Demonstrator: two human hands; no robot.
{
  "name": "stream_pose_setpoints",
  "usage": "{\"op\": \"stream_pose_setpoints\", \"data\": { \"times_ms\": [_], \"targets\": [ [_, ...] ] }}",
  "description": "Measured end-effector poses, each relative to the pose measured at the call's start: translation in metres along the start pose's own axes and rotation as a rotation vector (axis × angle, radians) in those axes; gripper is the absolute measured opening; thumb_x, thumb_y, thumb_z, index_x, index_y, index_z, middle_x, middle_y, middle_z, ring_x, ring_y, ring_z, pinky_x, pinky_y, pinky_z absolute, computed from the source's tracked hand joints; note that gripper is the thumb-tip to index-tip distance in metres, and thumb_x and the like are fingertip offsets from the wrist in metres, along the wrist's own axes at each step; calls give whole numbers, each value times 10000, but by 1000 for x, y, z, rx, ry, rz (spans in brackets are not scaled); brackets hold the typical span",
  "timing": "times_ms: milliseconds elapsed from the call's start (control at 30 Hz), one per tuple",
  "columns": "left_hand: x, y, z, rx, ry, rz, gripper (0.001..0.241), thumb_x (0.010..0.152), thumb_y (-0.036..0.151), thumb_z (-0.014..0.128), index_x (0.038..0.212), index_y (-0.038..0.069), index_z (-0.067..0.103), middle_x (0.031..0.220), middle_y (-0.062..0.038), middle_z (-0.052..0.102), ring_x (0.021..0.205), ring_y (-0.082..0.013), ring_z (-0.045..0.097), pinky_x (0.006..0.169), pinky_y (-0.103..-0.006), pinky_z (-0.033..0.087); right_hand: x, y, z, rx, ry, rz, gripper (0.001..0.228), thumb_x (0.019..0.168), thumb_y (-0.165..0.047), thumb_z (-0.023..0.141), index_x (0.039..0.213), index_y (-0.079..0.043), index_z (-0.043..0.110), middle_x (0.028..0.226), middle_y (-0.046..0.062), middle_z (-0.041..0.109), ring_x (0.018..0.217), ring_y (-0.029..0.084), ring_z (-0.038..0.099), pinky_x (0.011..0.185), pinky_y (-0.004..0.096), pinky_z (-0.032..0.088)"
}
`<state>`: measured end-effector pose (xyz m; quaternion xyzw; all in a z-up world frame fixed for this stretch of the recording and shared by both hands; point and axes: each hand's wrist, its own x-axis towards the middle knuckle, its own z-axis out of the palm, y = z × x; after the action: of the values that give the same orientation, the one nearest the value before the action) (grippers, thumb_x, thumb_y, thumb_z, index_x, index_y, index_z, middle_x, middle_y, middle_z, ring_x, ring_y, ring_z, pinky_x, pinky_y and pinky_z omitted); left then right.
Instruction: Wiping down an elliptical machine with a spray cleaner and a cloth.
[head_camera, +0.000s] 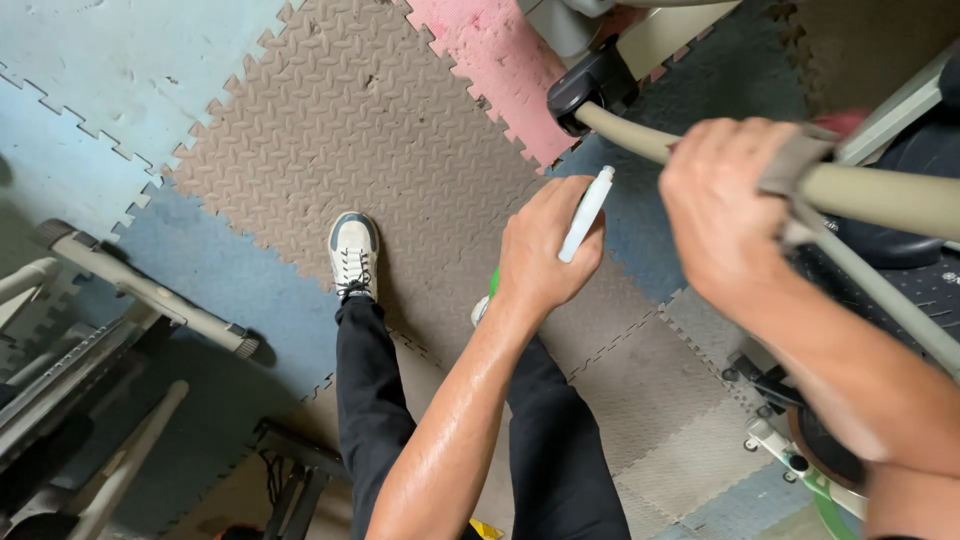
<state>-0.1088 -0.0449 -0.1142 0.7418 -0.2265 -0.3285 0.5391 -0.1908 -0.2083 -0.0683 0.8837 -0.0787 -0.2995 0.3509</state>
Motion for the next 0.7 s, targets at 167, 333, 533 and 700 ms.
{"op": "stream_pose_setpoints", "data": {
  "times_ms": [167,333,533,700],
  "targets": [
    [-4,4,-12,39,-39,32,336,802,128,655,1137,97,659,1017,-130,685,937,-376,681,778,-462,549,63,-101,81,-169,40,19,249,902,-189,618,1055,-30,734,954,127,666,945,324,639,916,639,443],
    [-8,23,-32,48,-48,58,299,836,132,652,1133,96,660,1012,-129,682,937,-379,682,803,-464,556,73,-114,89,-276,122,-67,340,887,-205,565,1113,-16,735,1089,169,666,1091,356,602,928,628,430],
    [-18,69,-40,62,-109,118,288,821,115,648,1106,76,658,1001,-154,681,924,-405,670,777,-472,539,2,-31,18,-202,250,10,433,921,-269,544,1252,-41,703,1187,151,637,1217,318,550,1030,493,403],
    [-31,125,-39,13,-169,181,266,792,115,638,1053,70,665,946,-164,674,900,-403,669,794,-469,551,-67,71,-75,-144,162,-49,504,866,-263,556,1286,-10,674,1273,109,602,1260,285,500,1010,411,393]
  ]
}}
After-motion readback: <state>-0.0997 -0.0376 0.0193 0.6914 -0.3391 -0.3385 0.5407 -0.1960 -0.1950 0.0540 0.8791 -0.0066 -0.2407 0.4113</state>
